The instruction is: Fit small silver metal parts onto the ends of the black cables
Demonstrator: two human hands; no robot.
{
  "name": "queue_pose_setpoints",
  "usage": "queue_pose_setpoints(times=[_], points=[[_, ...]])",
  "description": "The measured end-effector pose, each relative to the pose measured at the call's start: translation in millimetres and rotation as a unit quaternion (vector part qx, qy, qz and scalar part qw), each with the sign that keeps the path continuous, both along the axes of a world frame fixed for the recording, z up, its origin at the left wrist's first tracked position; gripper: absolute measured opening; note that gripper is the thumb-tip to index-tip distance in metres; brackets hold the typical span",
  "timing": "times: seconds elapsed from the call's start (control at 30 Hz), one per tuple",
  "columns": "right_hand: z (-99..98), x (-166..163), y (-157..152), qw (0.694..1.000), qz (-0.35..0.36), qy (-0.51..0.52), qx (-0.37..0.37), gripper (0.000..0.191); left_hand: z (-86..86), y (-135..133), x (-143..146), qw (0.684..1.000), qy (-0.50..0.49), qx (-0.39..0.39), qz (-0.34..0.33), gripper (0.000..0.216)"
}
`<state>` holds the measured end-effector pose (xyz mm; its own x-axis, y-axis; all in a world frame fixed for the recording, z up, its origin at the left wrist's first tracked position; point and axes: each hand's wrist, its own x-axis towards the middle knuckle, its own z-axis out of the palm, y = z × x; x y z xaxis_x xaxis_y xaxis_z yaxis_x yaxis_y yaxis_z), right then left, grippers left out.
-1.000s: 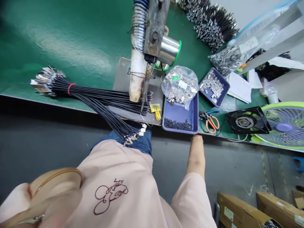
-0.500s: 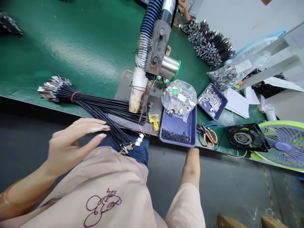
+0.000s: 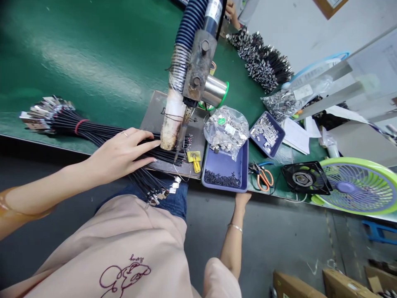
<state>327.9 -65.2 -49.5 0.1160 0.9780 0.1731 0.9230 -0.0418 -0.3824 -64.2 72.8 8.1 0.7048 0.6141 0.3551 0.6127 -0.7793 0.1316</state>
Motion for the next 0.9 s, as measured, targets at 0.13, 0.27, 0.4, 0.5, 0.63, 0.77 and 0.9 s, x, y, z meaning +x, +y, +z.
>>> queue_pose_setpoints(times=[0.13,0.27,0.4,0.5,0.63,0.77,0.9], points=[[23.4,-15,-43,0.991,-0.023,0.03,-0.129,0.033,-3.4,5,3,0.999,0.013,0.042,-0.003,0.025],[92.7,-59,-56,0.974,0.038,0.137,-0.174,0.029,-4.9,10,5,0.999,0.003,0.037,0.006,0.026],[121.3,-89,8,0.997,0.056,0.048,0.028,0.029,-6.9,14,5,0.999,-0.022,0.022,0.008,0.027],[101.4,-92,73,0.993,0.096,-0.062,-0.011,0.037,-10.3,15,5,0.999,-0.05,0.006,0.007,0.026],[72.6,-82,124,0.985,0.085,-0.149,-0.029,0.052,-12.8,15,5,0.994,-0.102,-0.036,0.012,0.024],[67.0,-75,121,0.979,0.127,-0.153,-0.046,0.047,-8.9,13,4,0.989,-0.125,-0.078,0.008,0.018],[72.8,-87,85,0.988,0.094,-0.121,0.029,0.042,-4.9,12,0,0.982,-0.155,-0.111,-0.009,0.014]])
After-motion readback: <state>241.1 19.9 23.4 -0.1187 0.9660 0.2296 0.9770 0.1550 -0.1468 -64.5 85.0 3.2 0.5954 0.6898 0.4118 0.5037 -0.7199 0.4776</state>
